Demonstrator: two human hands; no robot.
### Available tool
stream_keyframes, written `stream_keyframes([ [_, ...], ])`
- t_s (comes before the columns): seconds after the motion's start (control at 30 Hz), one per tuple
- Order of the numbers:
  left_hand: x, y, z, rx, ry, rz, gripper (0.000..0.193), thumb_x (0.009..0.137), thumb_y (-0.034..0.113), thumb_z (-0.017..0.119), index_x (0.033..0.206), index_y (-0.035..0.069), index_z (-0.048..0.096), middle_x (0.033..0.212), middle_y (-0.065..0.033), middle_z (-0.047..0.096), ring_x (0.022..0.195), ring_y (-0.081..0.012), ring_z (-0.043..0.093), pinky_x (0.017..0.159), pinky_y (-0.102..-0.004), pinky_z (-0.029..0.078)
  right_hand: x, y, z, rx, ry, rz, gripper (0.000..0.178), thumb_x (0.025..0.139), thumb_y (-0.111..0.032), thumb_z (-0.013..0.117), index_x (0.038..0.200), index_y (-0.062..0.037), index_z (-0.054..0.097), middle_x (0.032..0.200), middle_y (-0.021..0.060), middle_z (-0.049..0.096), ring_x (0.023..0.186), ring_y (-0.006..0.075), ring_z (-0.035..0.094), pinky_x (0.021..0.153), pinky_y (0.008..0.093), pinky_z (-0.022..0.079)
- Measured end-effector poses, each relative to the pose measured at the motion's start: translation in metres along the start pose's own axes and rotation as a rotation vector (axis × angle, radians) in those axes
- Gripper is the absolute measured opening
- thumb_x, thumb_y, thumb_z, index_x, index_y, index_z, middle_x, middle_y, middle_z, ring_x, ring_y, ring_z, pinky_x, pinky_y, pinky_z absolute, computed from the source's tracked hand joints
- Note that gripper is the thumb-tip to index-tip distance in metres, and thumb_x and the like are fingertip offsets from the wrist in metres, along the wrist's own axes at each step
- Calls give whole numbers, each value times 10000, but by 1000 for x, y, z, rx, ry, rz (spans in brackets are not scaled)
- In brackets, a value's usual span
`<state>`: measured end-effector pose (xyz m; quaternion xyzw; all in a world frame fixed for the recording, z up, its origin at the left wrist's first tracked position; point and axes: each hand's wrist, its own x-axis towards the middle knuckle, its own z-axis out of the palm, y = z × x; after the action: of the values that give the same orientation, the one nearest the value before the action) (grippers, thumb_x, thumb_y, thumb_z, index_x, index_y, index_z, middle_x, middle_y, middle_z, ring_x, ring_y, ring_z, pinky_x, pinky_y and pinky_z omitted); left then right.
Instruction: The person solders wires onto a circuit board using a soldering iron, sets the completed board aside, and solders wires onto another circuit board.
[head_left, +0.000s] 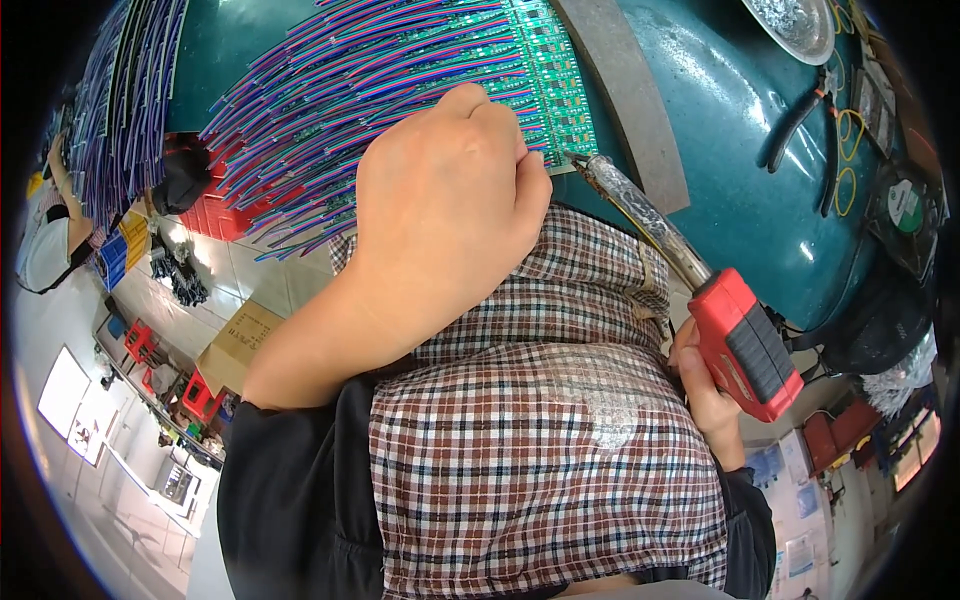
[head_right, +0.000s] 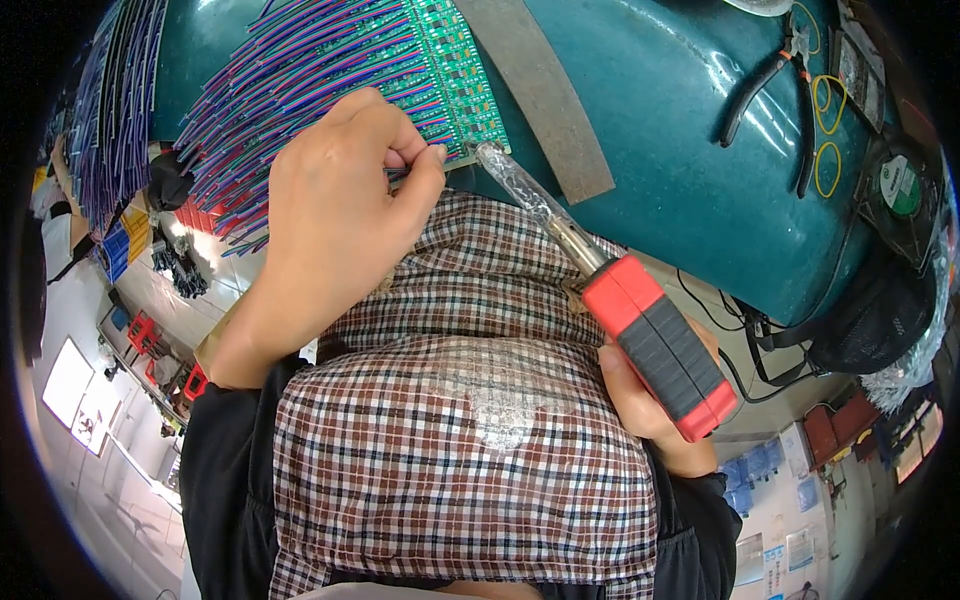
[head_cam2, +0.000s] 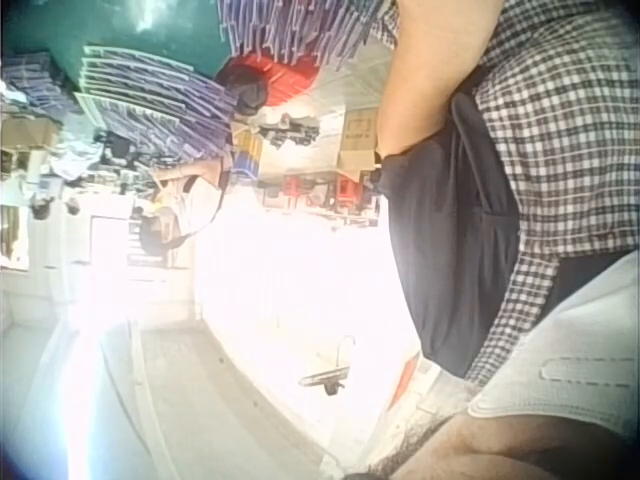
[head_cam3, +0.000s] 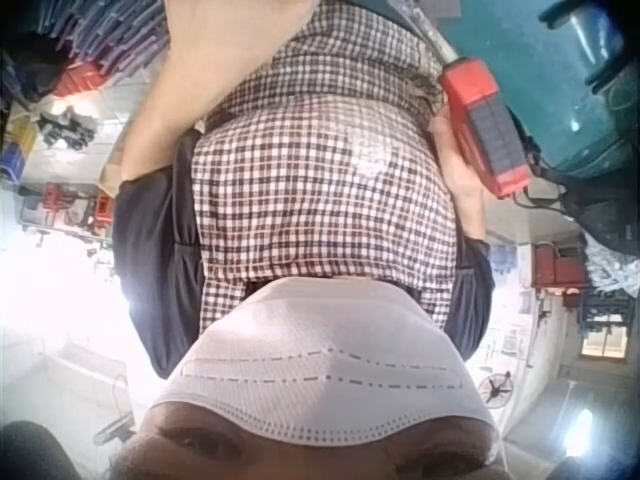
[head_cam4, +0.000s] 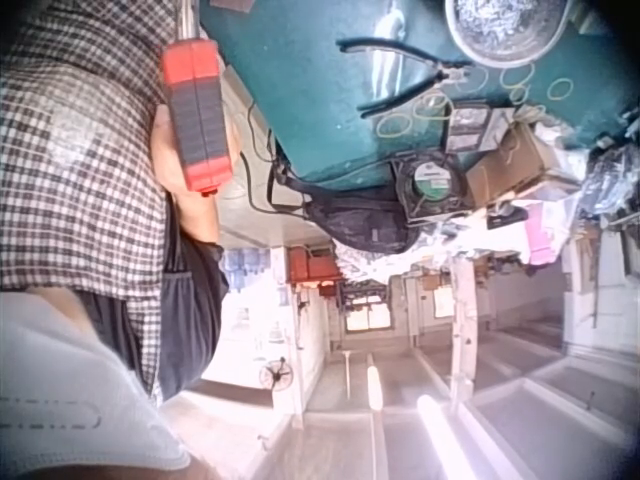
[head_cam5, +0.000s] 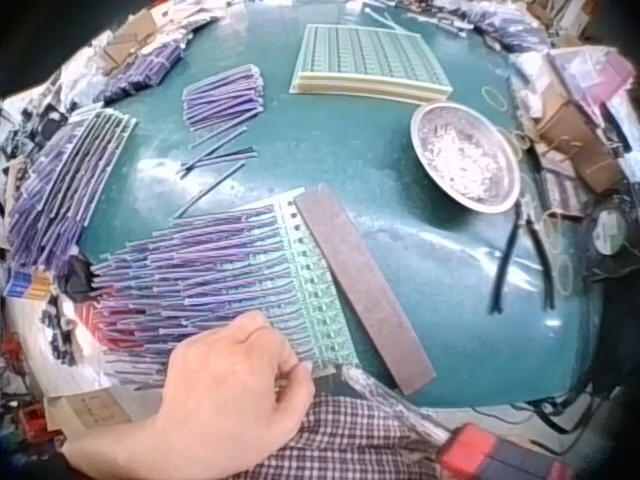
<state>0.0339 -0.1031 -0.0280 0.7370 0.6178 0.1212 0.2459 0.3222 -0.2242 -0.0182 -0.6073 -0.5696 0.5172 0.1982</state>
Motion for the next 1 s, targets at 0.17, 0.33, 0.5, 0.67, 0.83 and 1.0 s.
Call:
stream_keyframes([
  [0.17,-1,2,0,20,-3,11,156,809,147,711,759,13,646,807,-148,628,706,-342,657,645,-437,540,-4,0,4,44,47,19,312,739,-84,751,1042,-13,730,842,135,695,688,297,674,639,365,529],
  [0.33,-2,0,0,-14,36,44,182,841,126,751,754,42,616,754,-91,594,613,-268,622,551,-403,460,-1,-2,3,87,34,39,334,740,-77,745,1063,4,727,854,146,697,702,292,684,653,356,535],
  [0.5,-2,-1,-1,-23,6,74,175,858,125,750,776,38,623,769,-95,592,610,-275,617,556,-405,461,-2,-2,1,93,12,50,335,740,-67,743,1066,10,725,865,150,702,714,295,690,662,354,539],
  [0.67,-2,-2,-1,-11,-1,84,174,865,125,745,779,36,623,769,-100,582,612,-281,613,559,-407,460,2,-1,3,63,48,-39,333,736,-57,750,1061,13,724,881,152,707,724,293,695,669,355,543],
  [0.83,-2,-2,-1,-7,3,80,180,869,130,745,776,37,621,776,-99,582,610,-278,612,560,-410,458,3,-4,3,84,25,18,332,726,-44,753,1052,11,726,881,156,708,722,297,696,670,355,546],
  [1.0,-2,-2,-1,-17,-2,72,185,871,135,747,775,39,622,778,-97,584,610,-272,614,560,-407,458,2,-1,-1,20,31,-52,320,738,-48,745,1053,2,729,882,145,709,729,292,699,681,361,550],
])
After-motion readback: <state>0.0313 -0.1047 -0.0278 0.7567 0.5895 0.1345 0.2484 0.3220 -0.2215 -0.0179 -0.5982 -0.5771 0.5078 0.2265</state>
